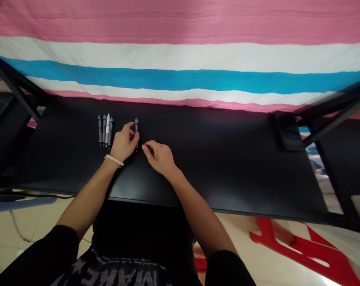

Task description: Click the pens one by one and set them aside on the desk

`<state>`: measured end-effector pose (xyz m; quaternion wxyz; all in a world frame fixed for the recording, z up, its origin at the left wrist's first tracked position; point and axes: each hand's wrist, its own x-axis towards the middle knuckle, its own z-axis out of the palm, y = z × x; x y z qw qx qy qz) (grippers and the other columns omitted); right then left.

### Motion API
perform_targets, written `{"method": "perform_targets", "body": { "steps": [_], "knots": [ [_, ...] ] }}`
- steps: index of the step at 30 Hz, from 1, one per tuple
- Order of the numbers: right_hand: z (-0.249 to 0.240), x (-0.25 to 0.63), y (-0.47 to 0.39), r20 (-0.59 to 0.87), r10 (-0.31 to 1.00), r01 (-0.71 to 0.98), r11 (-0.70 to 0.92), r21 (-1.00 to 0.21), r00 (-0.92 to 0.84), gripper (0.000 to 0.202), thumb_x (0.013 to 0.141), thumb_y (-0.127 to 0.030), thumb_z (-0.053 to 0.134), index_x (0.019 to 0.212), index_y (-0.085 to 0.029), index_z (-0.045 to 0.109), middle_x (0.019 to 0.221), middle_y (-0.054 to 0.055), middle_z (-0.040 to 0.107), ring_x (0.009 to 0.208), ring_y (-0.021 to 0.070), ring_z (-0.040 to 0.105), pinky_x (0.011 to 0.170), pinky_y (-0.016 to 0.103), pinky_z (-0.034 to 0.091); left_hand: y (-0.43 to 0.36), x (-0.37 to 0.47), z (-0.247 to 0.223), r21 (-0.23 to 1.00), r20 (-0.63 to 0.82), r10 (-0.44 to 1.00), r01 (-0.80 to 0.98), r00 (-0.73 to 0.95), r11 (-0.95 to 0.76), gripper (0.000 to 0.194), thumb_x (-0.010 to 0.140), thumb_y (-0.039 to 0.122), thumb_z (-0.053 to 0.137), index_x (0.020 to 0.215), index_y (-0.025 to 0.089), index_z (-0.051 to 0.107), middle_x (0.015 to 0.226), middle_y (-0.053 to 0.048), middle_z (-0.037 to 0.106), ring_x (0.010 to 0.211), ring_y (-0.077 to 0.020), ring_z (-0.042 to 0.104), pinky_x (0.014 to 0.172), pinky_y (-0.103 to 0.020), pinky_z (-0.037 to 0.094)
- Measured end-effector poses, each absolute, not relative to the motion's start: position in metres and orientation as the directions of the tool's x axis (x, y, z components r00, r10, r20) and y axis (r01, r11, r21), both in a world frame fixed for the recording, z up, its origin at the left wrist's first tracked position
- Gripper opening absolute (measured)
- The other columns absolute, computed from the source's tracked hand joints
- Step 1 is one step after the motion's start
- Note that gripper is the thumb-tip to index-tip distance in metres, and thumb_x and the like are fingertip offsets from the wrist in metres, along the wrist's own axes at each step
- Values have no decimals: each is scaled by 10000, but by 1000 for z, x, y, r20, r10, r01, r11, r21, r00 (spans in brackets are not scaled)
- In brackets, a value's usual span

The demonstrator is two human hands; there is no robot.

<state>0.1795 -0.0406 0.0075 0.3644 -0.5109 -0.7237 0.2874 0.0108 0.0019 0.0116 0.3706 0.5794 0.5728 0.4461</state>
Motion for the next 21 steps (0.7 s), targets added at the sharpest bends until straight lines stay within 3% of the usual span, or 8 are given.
{"method": "perform_targets", "body": {
  "steps": [3,5,8,11,17,21],
  "knots": [
    [4,178,-39,234,963,420,268,-867,-131,262,941,-431,622,1050,-197,670,750,17,704,612,139,631,598,275,482,1,16,13,998,-56,998,-6,-23,56,306,819,267,771,1081,172,644,714,-9,700,557,-133,627,603,-257,553],
    [3,177,-37,160,982,269,181,-946,-99,371,927,-514,634,1109,-192,656,784,29,731,626,143,665,562,264,508,-1,20,17,973,-107,994,-203,14,107,370,797,337,810,1076,181,623,771,-22,736,613,-135,678,568,-232,561],
    [2,177,-34,29,995,14,31,-999,-94,493,883,-610,657,1103,-170,679,779,38,739,596,146,684,482,247,519,-3,22,25,925,-132,988,-349,82,152,414,724,383,876,979,194,609,872,-32,774,768,-153,739,685,-252,613],
    [3,178,-31,12,998,-89,7,-996,-56,497,843,-626,702,1034,-168,734,721,20,717,527,123,648,454,241,525,-3,20,32,890,-132,985,-424,115,168,365,731,390,876,890,179,624,983,-58,788,923,-174,756,848,-300,614],
    [3,176,-36,139,990,67,138,-988,14,339,915,-506,666,1040,-218,795,704,2,697,509,114,616,469,259,546,-2,21,30,870,-125,992,-481,-1,109,381,704,354,902,949,179,668,885,-47,783,858,-191,769,856,-347,614],
    [5,177,-37,376,921,247,342,-907,105,179,936,-359,663,998,-275,809,933,37,763,767,173,717,749,367,638,-4,27,25,860,-153,986,-501,-73,96,337,698,315,906,872,161,664,853,-47,776,847,-182,764,865,-344,611]
  ]
}}
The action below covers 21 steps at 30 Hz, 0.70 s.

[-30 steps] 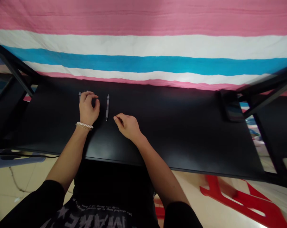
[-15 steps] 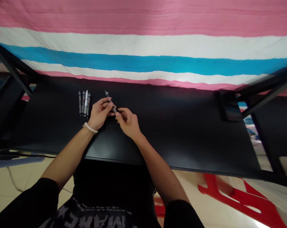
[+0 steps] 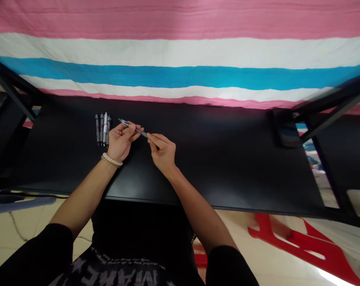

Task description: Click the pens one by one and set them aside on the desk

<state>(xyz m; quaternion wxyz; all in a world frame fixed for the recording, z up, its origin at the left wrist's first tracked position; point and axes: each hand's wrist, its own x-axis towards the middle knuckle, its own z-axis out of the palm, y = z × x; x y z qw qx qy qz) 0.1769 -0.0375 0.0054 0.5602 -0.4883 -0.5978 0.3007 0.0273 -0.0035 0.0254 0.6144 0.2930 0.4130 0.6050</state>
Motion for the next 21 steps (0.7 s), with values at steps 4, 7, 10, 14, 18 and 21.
{"method": "perform_targets", "body": {
  "steps": [4,7,10,14,18,21],
  "knots": [
    [8,178,-35,318,938,190,290,-938,140,236,897,-405,720,1081,-271,783,1035,57,761,937,206,729,869,399,633,-4,29,25,823,-172,982,-559,-73,102,295,710,264,898,854,150,667,858,-50,778,877,-180,765,874,-332,608],
    [7,179,-33,185,974,74,177,-981,127,269,914,-468,687,1018,-242,788,878,48,740,753,171,716,705,341,639,-3,29,26,818,-174,984,-564,-46,118,264,733,249,882,855,151,669,872,-56,782,883,-182,766,882,-336,607],
    [7,181,-32,239,963,42,236,-971,123,206,830,-445,787,925,-263,788,1027,52,731,902,187,717,784,348,630,-3,28,27,825,-184,982,-550,-47,129,235,755,234,864,849,154,664,876,-51,779,897,-182,765,929,-359,596],
    [6,182,-30,155,982,-33,160,-987,106,243,866,-480,741,940,-251,774,853,34,716,760,166,701,686,331,626,-3,28,29,822,-194,980,-552,-46,137,217,768,219,851,850,157,660,878,-46,778,896,-180,764,965,-382,586],
    [5,181,-28,186,976,-50,193,-980,114,264,780,-478,823,915,-260,763,1035,43,720,858,174,713,734,330,630,-5,29,30,815,-193,981,-560,-20,149,216,766,206,852,848,157,658,876,-52,781,892,-185,766,951,-379,594],
    [5,181,-29,126,989,-98,133,-986,79,220,868,-450,744,965,-252,760,827,17,722,636,137,672,585,299,597,-5,29,29,814,-194,981,-559,-5,158,206,767,197,847,857,153,667,881,-59,783,873,-185,768,918,-366,607]
  ]
}}
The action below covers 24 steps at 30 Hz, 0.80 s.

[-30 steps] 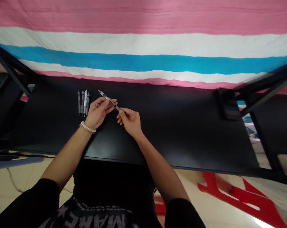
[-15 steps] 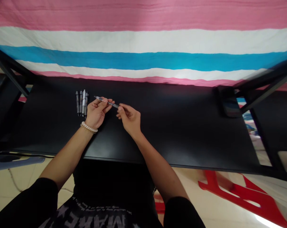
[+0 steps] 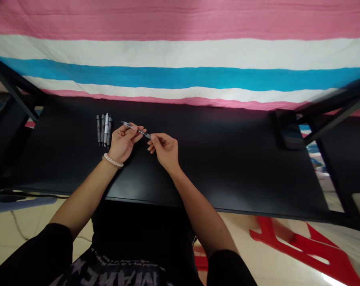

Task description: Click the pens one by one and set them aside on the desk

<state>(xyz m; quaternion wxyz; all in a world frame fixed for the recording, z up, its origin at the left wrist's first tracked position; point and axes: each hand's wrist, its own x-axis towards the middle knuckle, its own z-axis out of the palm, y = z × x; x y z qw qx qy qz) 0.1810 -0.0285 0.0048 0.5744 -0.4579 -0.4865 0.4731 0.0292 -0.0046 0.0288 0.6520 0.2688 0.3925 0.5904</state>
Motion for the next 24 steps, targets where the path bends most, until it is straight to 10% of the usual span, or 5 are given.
{"method": "perform_targets", "body": {
  "steps": [9,24],
  "knots": [
    [2,184,-31,263,948,86,252,-964,180,105,852,-300,760,938,-239,764,861,5,722,682,127,666,639,285,563,7,12,25,804,-224,955,-591,-193,69,165,815,196,810,838,175,648,874,-26,772,895,-165,769,996,-354,574],
    [10,180,-35,109,987,79,100,-992,120,365,832,-558,748,960,-217,754,829,36,749,677,155,727,611,284,626,-2,26,28,821,-236,971,-542,-34,181,172,816,211,808,852,165,646,885,-43,774,886,-160,759,970,-360,575]
  ]
}}
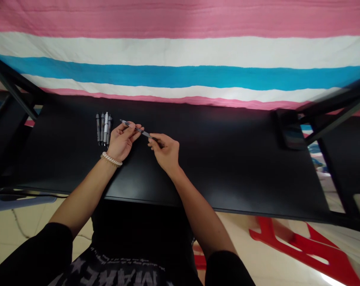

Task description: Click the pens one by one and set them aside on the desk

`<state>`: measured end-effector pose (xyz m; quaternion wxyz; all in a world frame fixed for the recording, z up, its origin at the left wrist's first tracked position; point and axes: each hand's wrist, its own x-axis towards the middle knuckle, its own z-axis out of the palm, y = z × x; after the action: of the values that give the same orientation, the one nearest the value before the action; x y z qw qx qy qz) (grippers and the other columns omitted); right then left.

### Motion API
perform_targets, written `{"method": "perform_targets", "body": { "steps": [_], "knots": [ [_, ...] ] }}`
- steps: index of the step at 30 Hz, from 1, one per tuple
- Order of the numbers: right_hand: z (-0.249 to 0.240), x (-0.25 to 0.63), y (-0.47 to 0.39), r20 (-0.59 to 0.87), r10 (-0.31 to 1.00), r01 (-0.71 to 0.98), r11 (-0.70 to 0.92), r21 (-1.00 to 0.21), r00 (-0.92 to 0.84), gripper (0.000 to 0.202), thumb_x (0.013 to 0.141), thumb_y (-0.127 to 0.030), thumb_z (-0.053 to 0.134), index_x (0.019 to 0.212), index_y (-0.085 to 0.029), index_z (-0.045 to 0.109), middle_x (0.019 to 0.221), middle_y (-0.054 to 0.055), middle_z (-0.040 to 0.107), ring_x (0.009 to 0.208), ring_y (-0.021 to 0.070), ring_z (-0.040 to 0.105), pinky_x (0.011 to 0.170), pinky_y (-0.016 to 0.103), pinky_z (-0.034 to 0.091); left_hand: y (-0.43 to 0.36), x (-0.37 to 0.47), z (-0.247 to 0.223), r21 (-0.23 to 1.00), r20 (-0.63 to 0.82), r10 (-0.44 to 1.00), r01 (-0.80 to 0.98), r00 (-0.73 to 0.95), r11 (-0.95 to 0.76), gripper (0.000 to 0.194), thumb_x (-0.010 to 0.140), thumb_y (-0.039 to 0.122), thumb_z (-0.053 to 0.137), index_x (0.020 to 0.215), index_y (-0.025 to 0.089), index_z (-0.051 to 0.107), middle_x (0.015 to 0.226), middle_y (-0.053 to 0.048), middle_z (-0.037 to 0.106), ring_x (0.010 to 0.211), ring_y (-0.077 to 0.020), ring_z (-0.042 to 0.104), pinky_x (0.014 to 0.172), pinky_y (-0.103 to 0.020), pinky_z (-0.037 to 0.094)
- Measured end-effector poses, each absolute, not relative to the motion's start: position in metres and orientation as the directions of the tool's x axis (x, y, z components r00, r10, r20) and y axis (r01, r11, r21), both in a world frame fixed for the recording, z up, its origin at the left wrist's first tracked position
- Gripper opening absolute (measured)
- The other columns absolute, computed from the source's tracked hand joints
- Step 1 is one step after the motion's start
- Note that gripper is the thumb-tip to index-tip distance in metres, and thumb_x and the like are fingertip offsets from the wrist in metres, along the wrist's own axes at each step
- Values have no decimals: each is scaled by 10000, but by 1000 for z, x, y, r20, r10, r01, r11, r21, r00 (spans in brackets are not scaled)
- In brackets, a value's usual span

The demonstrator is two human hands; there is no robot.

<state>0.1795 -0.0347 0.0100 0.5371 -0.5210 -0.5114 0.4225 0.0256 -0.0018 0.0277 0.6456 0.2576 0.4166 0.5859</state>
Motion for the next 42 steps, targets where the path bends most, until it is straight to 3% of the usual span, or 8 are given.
{"method": "perform_targets", "body": {
  "steps": [17,20,24,26,28,32,37,42],
  "knots": [
    [16,184,-36,21,1000,75,20,-997,10,483,872,-667,648,829,-189,702,603,-7,657,427,91,586,385,196,443,-3,25,28,818,-250,968,-532,14,219,199,804,216,819,869,165,637,878,-43,765,860,-170,757,880,-335,583],
    [16,185,-34,-72,992,45,-68,-997,-99,534,887,-699,602,755,-187,683,508,-23,604,352,80,515,340,193,363,-2,22,28,831,-265,963,-498,36,248,205,817,238,807,860,178,616,866,-35,754,836,-160,747,836,-310,576],
    [15,184,-31,-73,993,13,-72,-997,-89,585,873,-745,576,746,-186,695,548,-3,630,407,84,538,372,194,382,0,15,38,755,-303,942,-566,147,331,159,831,206,762,916,205,627,837,2,715,824,-154,724,826,-317,577],
    [13,183,-30,-53,998,-5,-53,-999,-45,581,865,-753,579,788,-190,702,587,-3,641,435,83,545,385,193,389,1,10,46,694,-309,934,-628,181,352,96,874,262,707,871,210,626,698,27,631,699,-130,675,771,-298,574],
    [12,183,-30,-43,998,-16,-43,-999,-41,563,865,-743,590,820,-194,701,598,-11,633,440,78,533,391,191,386,2,5,53,654,-318,931,-669,180,353,274,932,425,618,769,206,594,535,53,465,500,-99,535,599,-253,528],
    [11,183,-30,-25,998,1,-25,-1000,-53,545,881,-730,581,828,-198,690,599,-18,621,446,75,523,409,196,389,1,-3,60,591,-401,896,-694,190,412,457,981,546,433,692,209,541,436,92,223,336,-72,235,356,-215,251],
    [11,184,-30,-21,998,23,-20,-1000,-58,541,893,-725,569,838,-199,685,591,-22,615,440,77,518,415,202,391,2,-4,63,538,-469,862,-712,191,451,369,976,455,453,708,213,532,445,100,218,333,-68,179,353,-207,177],
    [11,184,-30,-15,998,36,-12,-999,-65,530,896,-716,571,841,-202,684,595,-21,620,442,80,521,417,208,389,5,-4,59,602,-475,864,-655,165,456,314,966,464,498,756,231,509,459,108,210,331,-68,166,355,-200,142]
  ]
}}
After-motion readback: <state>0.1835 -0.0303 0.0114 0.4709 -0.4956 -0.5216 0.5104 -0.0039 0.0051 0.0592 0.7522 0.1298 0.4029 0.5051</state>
